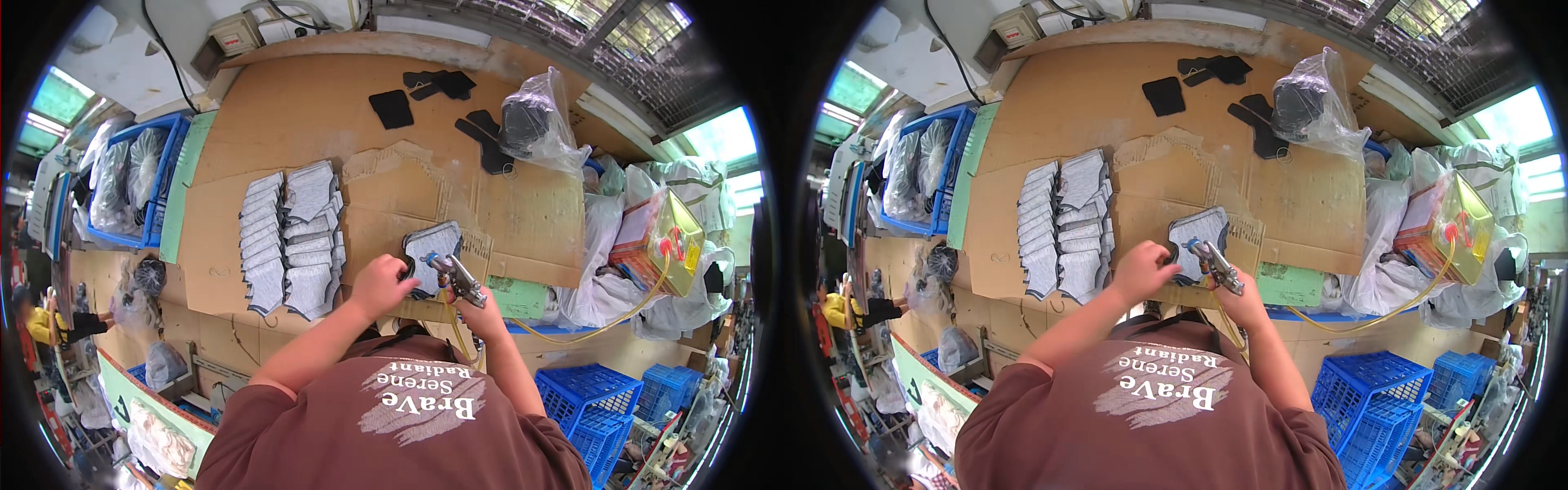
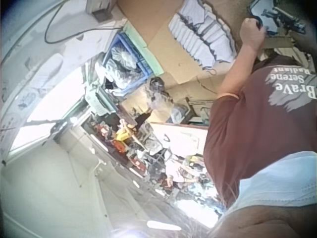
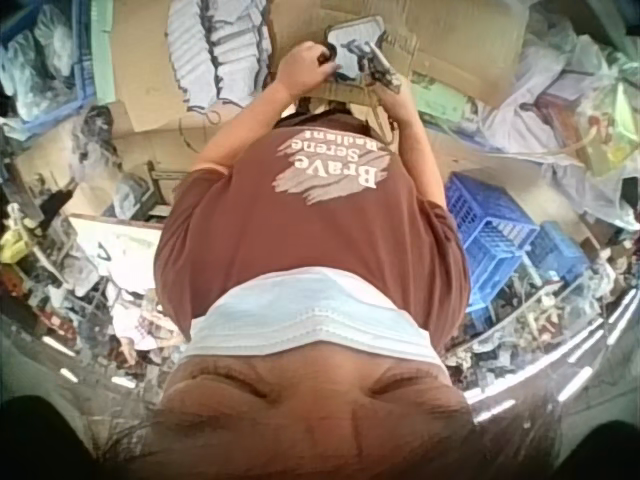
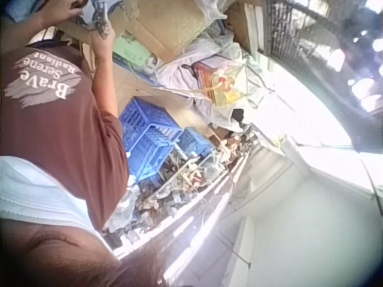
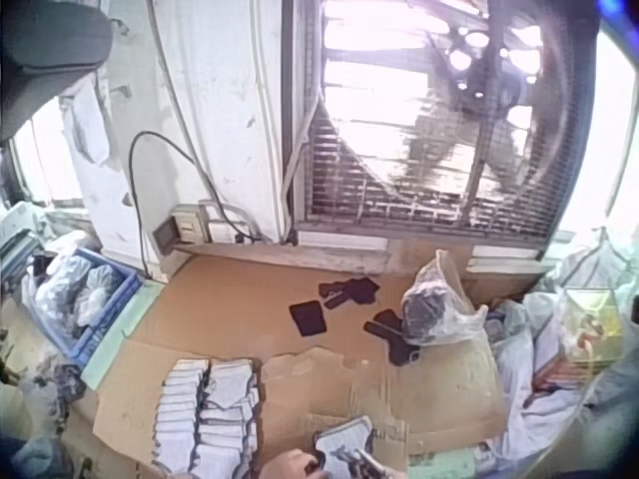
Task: Applying glue to the edges of shoe upper components using a spray gun and organizing them into stacks.
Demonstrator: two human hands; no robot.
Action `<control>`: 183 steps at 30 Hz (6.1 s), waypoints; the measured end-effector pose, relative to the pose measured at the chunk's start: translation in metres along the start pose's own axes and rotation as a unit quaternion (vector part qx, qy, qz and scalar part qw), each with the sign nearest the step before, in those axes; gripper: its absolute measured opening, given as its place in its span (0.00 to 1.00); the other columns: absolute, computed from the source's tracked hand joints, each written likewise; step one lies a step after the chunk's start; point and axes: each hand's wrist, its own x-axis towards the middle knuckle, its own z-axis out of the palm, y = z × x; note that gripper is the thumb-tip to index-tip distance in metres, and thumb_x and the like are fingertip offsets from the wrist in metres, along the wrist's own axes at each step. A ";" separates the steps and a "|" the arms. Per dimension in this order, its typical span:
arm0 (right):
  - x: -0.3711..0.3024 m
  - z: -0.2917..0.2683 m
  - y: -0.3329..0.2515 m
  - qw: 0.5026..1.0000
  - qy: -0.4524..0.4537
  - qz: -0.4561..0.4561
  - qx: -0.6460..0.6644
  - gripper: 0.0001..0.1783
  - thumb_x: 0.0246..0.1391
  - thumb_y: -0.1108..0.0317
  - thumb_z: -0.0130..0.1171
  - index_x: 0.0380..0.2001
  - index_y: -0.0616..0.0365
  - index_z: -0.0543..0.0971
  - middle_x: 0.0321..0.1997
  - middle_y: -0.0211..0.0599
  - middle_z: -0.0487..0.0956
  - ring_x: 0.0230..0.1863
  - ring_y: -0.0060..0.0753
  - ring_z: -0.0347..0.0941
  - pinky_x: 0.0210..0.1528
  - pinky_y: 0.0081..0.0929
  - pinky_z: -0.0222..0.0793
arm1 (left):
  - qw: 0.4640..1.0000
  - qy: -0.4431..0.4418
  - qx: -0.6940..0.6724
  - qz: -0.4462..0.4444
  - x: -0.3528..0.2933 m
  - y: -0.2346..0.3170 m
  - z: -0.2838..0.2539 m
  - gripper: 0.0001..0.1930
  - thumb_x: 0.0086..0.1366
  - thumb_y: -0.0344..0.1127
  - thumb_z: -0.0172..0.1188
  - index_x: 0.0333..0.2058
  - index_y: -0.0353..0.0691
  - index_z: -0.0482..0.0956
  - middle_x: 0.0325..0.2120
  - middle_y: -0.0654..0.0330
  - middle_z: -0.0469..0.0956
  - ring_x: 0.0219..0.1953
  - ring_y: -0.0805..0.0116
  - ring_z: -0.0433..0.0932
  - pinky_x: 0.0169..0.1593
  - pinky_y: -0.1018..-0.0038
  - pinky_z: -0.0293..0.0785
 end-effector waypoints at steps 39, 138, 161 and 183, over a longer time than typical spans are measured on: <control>0.000 -0.024 0.016 0.998 0.030 -0.022 0.044 0.20 0.40 0.77 0.45 0.41 0.59 0.74 0.33 0.27 0.76 0.18 0.14 0.61 0.20 0.16 0.62 | 0.939 0.275 -0.092 -0.183 0.035 -0.141 -0.086 0.07 0.50 0.30 0.59 0.26 0.32 0.74 0.19 0.56 0.76 0.22 0.68 0.74 0.29 0.73 0.69; 0.002 -0.025 0.021 0.995 0.030 -0.042 0.080 0.22 0.40 0.78 0.44 0.44 0.59 0.72 0.33 0.27 0.75 0.18 0.15 0.61 0.19 0.15 0.61 | 0.998 0.036 0.050 -0.021 -0.009 -0.004 0.033 0.05 0.50 0.36 0.59 0.20 0.43 0.75 0.23 0.61 0.73 0.32 0.60 0.72 0.36 0.65 0.67; 0.002 -0.020 0.021 0.999 0.010 -0.003 0.035 0.17 0.39 0.78 0.46 0.37 0.60 0.74 0.32 0.27 0.75 0.18 0.14 0.62 0.20 0.15 0.60 | 0.934 0.285 0.183 -0.113 -0.009 -0.130 -0.085 0.04 0.52 0.28 0.54 0.25 0.34 0.71 0.26 0.49 0.73 0.32 0.50 0.70 0.37 0.61 0.66; 0.013 -0.006 0.024 0.999 -0.008 -0.041 -0.022 0.07 0.42 0.76 0.48 0.28 0.59 0.73 0.24 0.25 0.72 0.28 0.17 0.65 0.32 0.17 0.62 | 0.987 0.035 0.145 0.057 -0.005 -0.001 0.028 0.13 0.43 0.42 0.65 0.20 0.41 0.73 0.21 0.58 0.72 0.30 0.58 0.72 0.32 0.65 0.68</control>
